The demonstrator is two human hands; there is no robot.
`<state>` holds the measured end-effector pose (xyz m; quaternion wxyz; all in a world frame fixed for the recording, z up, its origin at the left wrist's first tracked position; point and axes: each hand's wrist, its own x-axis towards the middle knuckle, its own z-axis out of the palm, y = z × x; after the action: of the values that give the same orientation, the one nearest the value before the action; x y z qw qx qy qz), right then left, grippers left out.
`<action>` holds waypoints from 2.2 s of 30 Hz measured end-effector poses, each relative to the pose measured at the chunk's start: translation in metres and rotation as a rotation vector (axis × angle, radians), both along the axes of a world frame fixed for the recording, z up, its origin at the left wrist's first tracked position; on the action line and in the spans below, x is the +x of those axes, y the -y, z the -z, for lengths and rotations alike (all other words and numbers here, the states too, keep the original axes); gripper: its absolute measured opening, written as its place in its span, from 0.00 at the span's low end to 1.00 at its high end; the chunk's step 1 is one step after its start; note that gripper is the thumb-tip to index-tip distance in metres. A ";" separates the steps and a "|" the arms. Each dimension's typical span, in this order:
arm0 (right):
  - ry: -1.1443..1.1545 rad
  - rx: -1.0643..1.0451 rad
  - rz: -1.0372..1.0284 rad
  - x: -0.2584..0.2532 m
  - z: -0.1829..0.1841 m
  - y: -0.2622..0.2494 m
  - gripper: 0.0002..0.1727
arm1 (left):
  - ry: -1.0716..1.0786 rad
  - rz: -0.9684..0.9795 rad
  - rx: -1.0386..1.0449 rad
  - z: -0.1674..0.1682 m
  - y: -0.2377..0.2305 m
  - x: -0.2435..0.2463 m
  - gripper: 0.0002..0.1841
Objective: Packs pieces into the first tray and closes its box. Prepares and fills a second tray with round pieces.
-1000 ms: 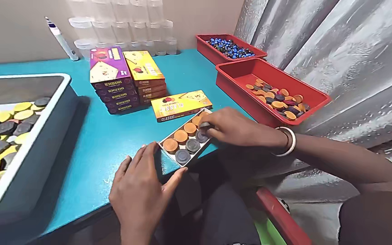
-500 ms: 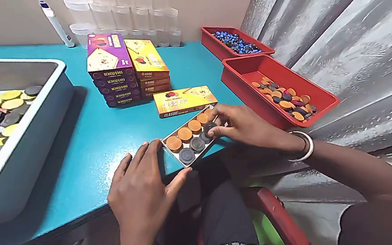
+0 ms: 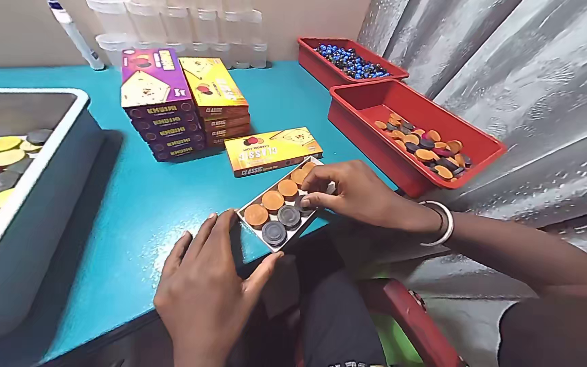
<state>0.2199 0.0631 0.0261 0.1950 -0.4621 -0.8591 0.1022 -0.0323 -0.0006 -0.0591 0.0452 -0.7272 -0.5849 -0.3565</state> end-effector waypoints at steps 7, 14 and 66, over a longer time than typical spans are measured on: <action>0.197 0.421 0.486 0.088 -0.073 0.009 0.14 | -0.001 0.116 -0.089 -0.001 -0.001 -0.008 0.51; 0.485 0.006 0.640 0.234 -0.073 -0.020 0.12 | -0.102 0.237 -0.089 -0.001 -0.005 -0.013 0.44; 0.188 -0.220 -0.045 0.023 -0.024 -0.023 0.17 | -0.034 0.020 0.037 0.000 0.003 0.028 0.49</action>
<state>0.2425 0.0866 0.0506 0.0593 -0.4688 -0.8673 0.1564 -0.0044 -0.0035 -0.0586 0.0647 -0.7379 -0.5701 -0.3554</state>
